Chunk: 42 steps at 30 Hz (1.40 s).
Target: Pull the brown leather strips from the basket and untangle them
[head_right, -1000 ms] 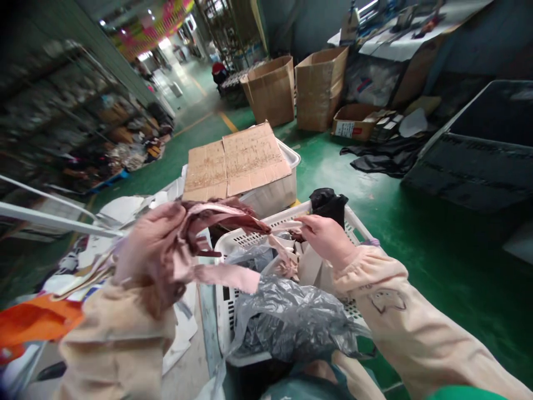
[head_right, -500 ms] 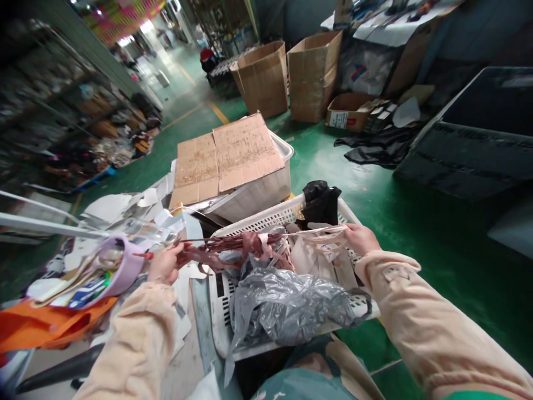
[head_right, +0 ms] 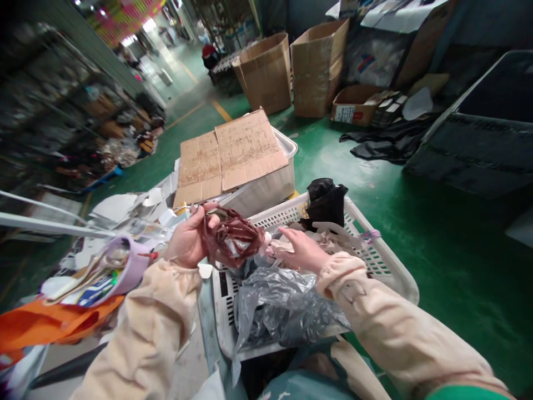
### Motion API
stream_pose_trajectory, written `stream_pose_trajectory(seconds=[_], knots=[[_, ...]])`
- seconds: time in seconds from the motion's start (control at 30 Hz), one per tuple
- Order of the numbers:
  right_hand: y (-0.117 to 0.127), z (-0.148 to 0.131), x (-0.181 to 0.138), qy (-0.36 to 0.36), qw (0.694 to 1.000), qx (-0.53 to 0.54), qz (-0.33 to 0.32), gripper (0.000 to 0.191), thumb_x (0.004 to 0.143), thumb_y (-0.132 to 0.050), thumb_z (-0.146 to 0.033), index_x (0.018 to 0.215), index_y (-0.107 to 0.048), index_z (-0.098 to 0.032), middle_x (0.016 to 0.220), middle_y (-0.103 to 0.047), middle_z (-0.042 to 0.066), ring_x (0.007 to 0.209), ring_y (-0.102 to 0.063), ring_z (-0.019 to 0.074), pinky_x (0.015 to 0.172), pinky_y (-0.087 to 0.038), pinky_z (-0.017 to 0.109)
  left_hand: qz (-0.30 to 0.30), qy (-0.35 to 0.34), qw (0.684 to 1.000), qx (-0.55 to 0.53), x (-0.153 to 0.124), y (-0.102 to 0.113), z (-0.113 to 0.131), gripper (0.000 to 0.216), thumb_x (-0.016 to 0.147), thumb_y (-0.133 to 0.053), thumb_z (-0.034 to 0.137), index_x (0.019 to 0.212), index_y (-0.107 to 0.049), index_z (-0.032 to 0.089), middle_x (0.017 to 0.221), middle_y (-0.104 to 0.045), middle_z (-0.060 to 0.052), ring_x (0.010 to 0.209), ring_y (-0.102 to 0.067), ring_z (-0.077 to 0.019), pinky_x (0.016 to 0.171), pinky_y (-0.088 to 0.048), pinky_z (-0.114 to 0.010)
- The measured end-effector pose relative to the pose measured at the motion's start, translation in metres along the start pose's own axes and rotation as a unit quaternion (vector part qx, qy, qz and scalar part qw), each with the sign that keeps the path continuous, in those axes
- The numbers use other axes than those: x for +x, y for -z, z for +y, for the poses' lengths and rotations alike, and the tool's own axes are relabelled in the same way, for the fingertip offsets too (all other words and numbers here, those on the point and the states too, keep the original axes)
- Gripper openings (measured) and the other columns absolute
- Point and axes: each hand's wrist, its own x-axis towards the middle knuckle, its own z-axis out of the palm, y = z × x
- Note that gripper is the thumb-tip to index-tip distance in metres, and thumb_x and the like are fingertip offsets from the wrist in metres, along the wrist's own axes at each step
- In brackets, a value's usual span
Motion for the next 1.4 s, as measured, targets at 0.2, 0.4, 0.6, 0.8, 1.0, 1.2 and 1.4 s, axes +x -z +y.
stream_pose_trajectory(seconds=[0.2, 0.4, 0.6, 0.8, 1.0, 1.2, 1.4], knots=[[-0.033, -0.014, 0.029, -0.114, 0.978, 0.169, 0.038, 0.022, 0.081, -0.058, -0.037, 0.084, -0.069, -0.017, 0.076, -0.067, 0.003, 0.072, -0.057, 0.0167, 0.069, -0.043, 0.027, 0.007, -0.038, 0.998, 0.056, 0.014, -0.018, 0.033, 0.051, 0.091, -0.04, 0.055, 0.105, -0.062, 0.012, 0.072, -0.06, -0.004, 0.069, -0.063, -0.017, 0.069, -0.052, -0.032], [-0.004, 0.024, -0.008, -0.224, 0.906, 0.357, 0.034, 0.053, 0.078, -0.054, -0.064, 0.082, -0.063, -0.012, 0.059, -0.055, -0.001, 0.051, -0.046, 0.0105, 0.051, -0.037, 0.024, 0.064, -0.077, 0.995, 0.031, 0.027, 0.031, 0.029, 0.061, 0.083, -0.047, 0.064, 0.127, -0.05, 0.02, 0.134, -0.051, -0.015, 0.118, -0.055, -0.0266, 0.095, -0.045, -0.042], [0.015, 0.039, -0.064, -0.293, 0.813, 0.499, 0.057, 0.047, 0.062, -0.077, -0.054, 0.083, -0.061, -0.015, 0.079, -0.063, 0.004, 0.072, -0.058, 0.0152, 0.065, -0.045, 0.026, 0.111, 0.027, 0.991, 0.073, 0.03, 0.029, -0.066, 0.033, 0.075, -0.071, 0.029, 0.101, -0.061, 0.012, 0.111, -0.061, -0.013, 0.09, -0.063, -0.0171, 0.08, -0.049, -0.029], [0.009, 0.064, -0.119, -0.313, 0.856, 0.399, -0.103, 0.033, 0.066, -0.074, -0.044, 0.068, -0.057, -0.015, 0.062, -0.056, -0.003, 0.059, -0.051, 0.0118, 0.056, -0.037, 0.023, 0.123, 0.123, 0.936, 0.306, 0.021, 0.039, -0.175, 0.073, 0.058, -0.082, 0.035, 0.122, -0.055, 0.013, 0.12, -0.059, -0.018, 0.081, -0.061, -0.0174, 0.058, -0.044, -0.022], [0.012, 0.088, -0.149, -0.3, 0.926, -0.122, -0.192, 0.016, 0.073, -0.057, -0.02, 0.084, -0.068, -0.015, 0.083, -0.066, 0.008, 0.081, -0.062, 0.0232, 0.071, -0.043, 0.031, 0.0, 0.238, 0.853, 0.464, 0.004, 0.074, -0.231, 0.048, 0.069, -0.07, 0.022, 0.115, -0.061, 0.011, 0.071, -0.067, -0.002, 0.054, -0.056, -0.0119, 0.052, -0.042, -0.022], [0.005, 0.056, -0.1, -0.143, 0.98, -0.138, -0.013, 0.041, 0.084, -0.047, -0.019, 0.123, -0.055, -0.021, 0.123, -0.06, 0.01, 0.109, -0.058, 0.0222, 0.095, -0.043, 0.032, 0.022, 0.182, 0.841, 0.51, -0.003, 0.078, -0.242, 0.023, 0.08, -0.055, 0.026, 0.089, -0.072, 0.014, 0.082, -0.07, -0.004, 0.081, -0.062, -0.0147, 0.072, -0.045, -0.022], [-0.063, 0.045, -0.035, -0.124, 0.985, -0.065, -0.104, 0.048, 0.084, -0.051, -0.021, 0.131, -0.049, -0.018, 0.131, -0.056, 0.011, 0.114, -0.057, 0.0214, 0.097, -0.042, 0.03, -0.026, 0.182, 0.822, 0.539, -0.013, 0.073, -0.245, 0.021, 0.076, -0.054, 0.024, 0.077, -0.074, 0.016, 0.062, -0.065, 0.0, 0.067, -0.06, -0.0143, 0.066, -0.043, -0.022]])
